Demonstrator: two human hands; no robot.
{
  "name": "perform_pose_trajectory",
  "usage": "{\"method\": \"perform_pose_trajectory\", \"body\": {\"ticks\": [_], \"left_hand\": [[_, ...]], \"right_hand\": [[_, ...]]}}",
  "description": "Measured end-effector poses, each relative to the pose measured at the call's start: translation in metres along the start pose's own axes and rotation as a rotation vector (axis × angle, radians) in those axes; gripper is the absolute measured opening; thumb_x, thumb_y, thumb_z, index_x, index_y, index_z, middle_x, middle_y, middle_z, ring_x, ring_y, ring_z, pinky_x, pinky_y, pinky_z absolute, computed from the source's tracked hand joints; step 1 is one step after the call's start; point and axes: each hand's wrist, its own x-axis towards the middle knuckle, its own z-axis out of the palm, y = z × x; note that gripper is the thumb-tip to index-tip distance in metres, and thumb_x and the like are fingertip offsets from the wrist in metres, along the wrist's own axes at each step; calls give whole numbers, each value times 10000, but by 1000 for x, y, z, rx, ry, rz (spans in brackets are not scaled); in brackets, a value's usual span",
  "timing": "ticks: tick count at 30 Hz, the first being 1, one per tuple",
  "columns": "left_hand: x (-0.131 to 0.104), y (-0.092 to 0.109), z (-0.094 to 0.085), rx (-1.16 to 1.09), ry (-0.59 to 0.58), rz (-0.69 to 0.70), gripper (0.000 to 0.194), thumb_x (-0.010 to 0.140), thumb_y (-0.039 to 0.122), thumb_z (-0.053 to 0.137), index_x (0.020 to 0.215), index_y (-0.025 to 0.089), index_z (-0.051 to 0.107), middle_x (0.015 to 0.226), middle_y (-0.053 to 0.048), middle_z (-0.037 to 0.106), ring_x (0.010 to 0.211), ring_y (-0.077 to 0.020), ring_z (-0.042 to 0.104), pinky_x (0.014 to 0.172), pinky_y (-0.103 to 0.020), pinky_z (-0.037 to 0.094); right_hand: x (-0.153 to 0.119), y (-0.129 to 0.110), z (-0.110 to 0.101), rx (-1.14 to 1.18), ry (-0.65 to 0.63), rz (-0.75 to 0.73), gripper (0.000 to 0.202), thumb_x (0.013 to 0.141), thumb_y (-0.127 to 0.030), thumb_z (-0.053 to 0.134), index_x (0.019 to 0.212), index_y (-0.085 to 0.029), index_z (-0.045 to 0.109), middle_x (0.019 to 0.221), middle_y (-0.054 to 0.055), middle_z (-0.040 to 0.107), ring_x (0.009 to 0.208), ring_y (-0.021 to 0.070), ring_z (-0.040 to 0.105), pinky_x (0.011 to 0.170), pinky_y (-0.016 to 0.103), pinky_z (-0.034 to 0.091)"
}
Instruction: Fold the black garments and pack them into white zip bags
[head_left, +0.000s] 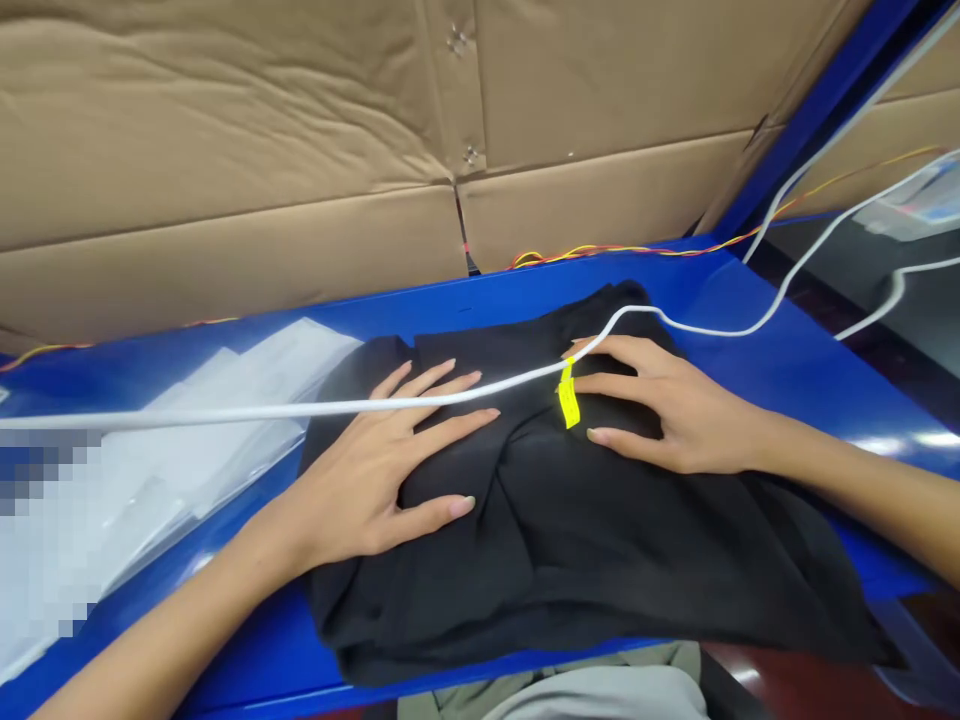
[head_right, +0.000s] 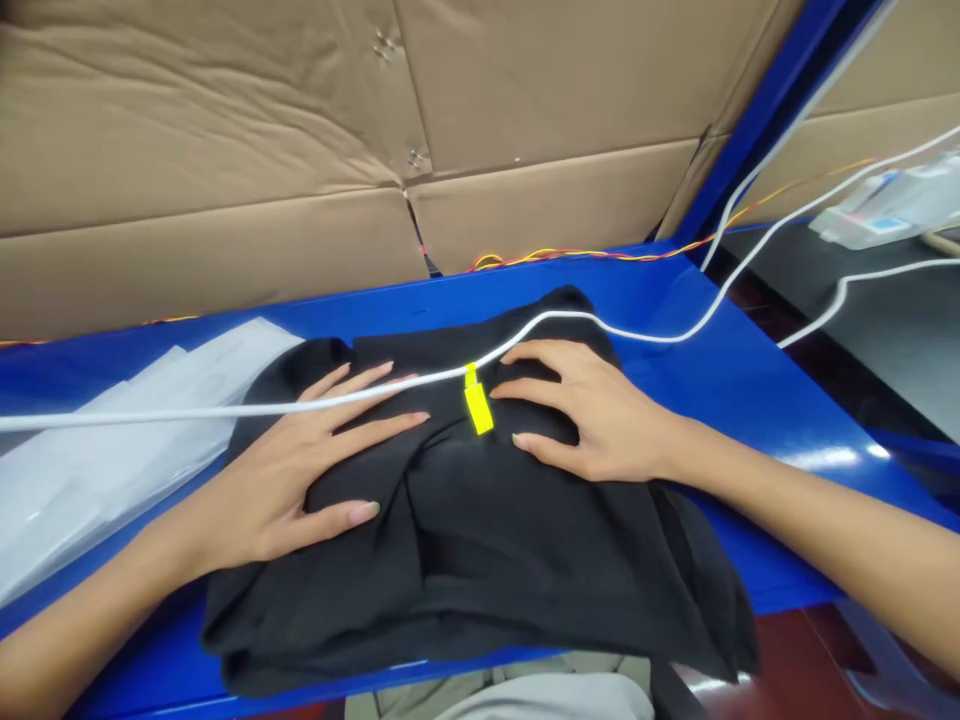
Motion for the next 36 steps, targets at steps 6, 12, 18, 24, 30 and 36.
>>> {"method": "perform_pose_trajectory", "body": {"ticks": [6, 12, 18, 24, 30, 36], "left_hand": [[-4, -4, 1, 2, 18, 18, 670, 1054, 518, 566, 1677, 363, 375, 1786, -59, 346, 1674, -385, 246, 1353, -696, 158], [-4, -4, 1, 3, 44, 26, 684, 1035, 522, 600, 1667, 349, 405, 1762, -75, 395, 1654, -402, 297, 1349, -702, 173], [-5, 1, -3, 2, -23, -5, 666, 1058, 489, 579, 1675, 334, 381, 1746, -102, 419, 1633, -407, 343, 1317, -750, 209], [-6, -1, -3, -26, -18, -11, 630, 1053, 531, 580, 1637, 332, 448, 1728, -98, 450, 1619, -398, 369, 1330, -725, 202], [-5, 1, -3, 44, 146, 116, 514, 1063, 384, 602, 1548, 251, 498, 1537, -157, 629, 1439, -324, 588, 1224, -534, 468], [-6, 23, -10, 11, 262, 382, 168, 1050, 340, 566, 977, 219, 655, 765, -40, 662, 709, -201, 627, 651, -363, 535]], "right_hand": [[5, -2, -1, 33, 5, -4, 376, 1012, -449, 642, 1310, -235, 723, 1506, 190, 603, 1421, 397, 575, 1158, 628, 496], [4, -2, -3, 25, -1, -7, 378, 1019, -428, 637, 1329, -228, 719, 1511, 198, 597, 1417, 393, 577, 1156, 606, 508], [3, -2, -2, -6, -11, -32, 393, 1037, -451, 622, 1342, -219, 708, 1518, 206, 586, 1411, 384, 578, 1148, 617, 517], [2, 0, 0, 24, 11, -6, 382, 1014, -437, 658, 1341, -249, 719, 1536, 178, 598, 1405, 383, 596, 1153, 621, 519], [2, -5, -8, 54, 103, -155, 262, 1001, -309, 678, 1254, -253, 715, 1292, 128, 749, 1226, 313, 704, 1057, 499, 573], [0, -26, -26, 356, -71, -289, 220, 1015, -420, 697, 1045, -205, 663, 923, 65, 713, 806, 200, 674, 731, 350, 522]]}}
